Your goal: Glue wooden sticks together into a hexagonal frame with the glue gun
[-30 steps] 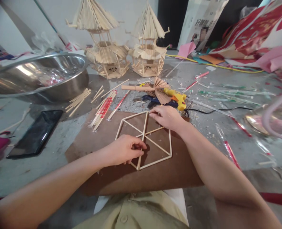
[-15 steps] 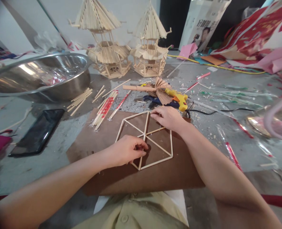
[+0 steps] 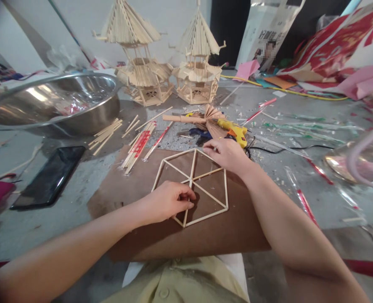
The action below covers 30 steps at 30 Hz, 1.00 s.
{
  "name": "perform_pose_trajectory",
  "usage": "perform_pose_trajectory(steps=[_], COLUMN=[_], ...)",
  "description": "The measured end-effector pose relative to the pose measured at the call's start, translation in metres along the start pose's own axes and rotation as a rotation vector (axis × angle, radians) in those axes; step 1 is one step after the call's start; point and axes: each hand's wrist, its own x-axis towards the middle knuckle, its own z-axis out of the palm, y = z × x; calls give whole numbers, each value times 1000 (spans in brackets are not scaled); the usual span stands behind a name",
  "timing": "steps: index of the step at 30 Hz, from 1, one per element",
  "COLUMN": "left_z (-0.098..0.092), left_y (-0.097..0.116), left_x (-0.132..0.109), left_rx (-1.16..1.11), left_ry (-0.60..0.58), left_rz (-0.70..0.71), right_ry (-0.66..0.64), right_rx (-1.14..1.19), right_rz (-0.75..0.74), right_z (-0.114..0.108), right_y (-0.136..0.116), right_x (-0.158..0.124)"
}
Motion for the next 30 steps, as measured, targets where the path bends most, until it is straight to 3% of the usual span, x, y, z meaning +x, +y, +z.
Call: perform_pose_trajectory(steps=[7, 11, 15, 21, 27, 30], left_z=[3, 2, 1, -7, -17, -21], left_y=[-1, -2, -2, -3, -3, -1], left_x=[-1, -2, -4, -13, -22, -26], left_rx=[53, 73, 83, 82, 138, 175], left_ry=[53, 64, 81, 73, -14, -30], left_rz=[6, 21, 18, 34, 79, 85], right_ry=[345, 278, 224, 273, 359, 427], right_rx=[-238, -326, -316, -74, 408, 517], right_rz=[462, 635, 712, 729, 853, 921], right_z=[-26, -21, -13, -12, -8, -11], right_y=[34, 55, 65, 73, 64, 58], right_x=[0, 1, 2, 4, 5, 7])
